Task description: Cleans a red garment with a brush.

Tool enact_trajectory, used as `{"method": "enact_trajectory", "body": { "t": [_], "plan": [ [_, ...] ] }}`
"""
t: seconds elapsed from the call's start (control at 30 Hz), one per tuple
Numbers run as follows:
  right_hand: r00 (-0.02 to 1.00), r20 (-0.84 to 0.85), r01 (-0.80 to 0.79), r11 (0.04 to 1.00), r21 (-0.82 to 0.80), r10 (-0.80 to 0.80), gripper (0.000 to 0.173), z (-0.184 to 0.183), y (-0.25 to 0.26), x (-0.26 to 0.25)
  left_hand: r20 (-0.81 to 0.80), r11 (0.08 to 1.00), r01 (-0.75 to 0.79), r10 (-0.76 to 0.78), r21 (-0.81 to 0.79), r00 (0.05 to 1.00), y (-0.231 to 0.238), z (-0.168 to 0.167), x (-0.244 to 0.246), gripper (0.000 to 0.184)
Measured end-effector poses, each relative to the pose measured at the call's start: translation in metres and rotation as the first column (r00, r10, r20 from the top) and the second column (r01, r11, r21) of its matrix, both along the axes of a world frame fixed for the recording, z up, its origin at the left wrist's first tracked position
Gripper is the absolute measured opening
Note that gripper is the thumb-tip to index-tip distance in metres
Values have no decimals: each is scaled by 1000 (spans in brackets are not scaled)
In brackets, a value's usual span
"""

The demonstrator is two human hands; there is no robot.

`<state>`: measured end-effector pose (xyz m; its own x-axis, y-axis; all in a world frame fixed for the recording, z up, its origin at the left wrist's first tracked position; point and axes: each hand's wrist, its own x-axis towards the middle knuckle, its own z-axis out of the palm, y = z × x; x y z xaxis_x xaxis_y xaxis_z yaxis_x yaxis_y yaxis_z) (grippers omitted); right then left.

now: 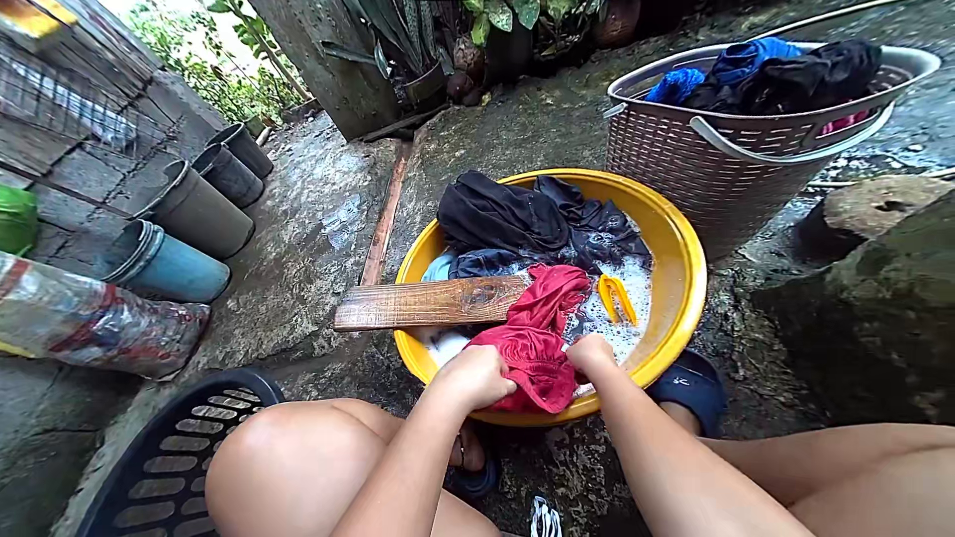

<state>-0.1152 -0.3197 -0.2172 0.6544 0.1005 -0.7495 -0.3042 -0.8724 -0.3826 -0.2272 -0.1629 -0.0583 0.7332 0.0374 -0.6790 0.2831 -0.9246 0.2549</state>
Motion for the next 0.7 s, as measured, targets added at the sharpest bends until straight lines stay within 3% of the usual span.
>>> {"method": "enact_trajectory", "body": {
  "t": [0.07, 0.17, 0.3, 0.43, 0.57, 0.63, 0.7],
  "plan": [
    [1000, 3, -4, 999, -37, 4, 41, 18, -6, 6, 12, 999, -38, 37, 17, 999, 9, -1, -9, 29],
    [999, 19, 42, 997, -58, -41, 41, 32, -17, 21, 213, 997, -72, 63, 36, 975, 32, 25, -13, 37],
    [947, 190, 245, 965, 97, -259, 41, 47, -18, 46, 494, 997, -24, -13, 68, 869, 60, 75, -14, 42],
    [812, 444, 226, 905, 360, -379, 38, 130, -19, 71, 746, 997, -7, -55, 80, 664, 74, 122, -9, 36],
    [706, 507, 132, 795, 592, -495, 35, 233, -32, 83, 899, 994, -1, -99, 110, 426, 82, 183, -6, 30],
    [677, 523, 27, 728, 685, -517, 34, 292, -37, 78, 939, 986, -24, -150, 165, 310, 86, 218, -6, 32],
    [630, 608, -216, 642, 735, -483, 23, 337, -44, 93, 947, 967, -32, -241, 253, 211, 111, 250, -2, 36]
  ]
}}
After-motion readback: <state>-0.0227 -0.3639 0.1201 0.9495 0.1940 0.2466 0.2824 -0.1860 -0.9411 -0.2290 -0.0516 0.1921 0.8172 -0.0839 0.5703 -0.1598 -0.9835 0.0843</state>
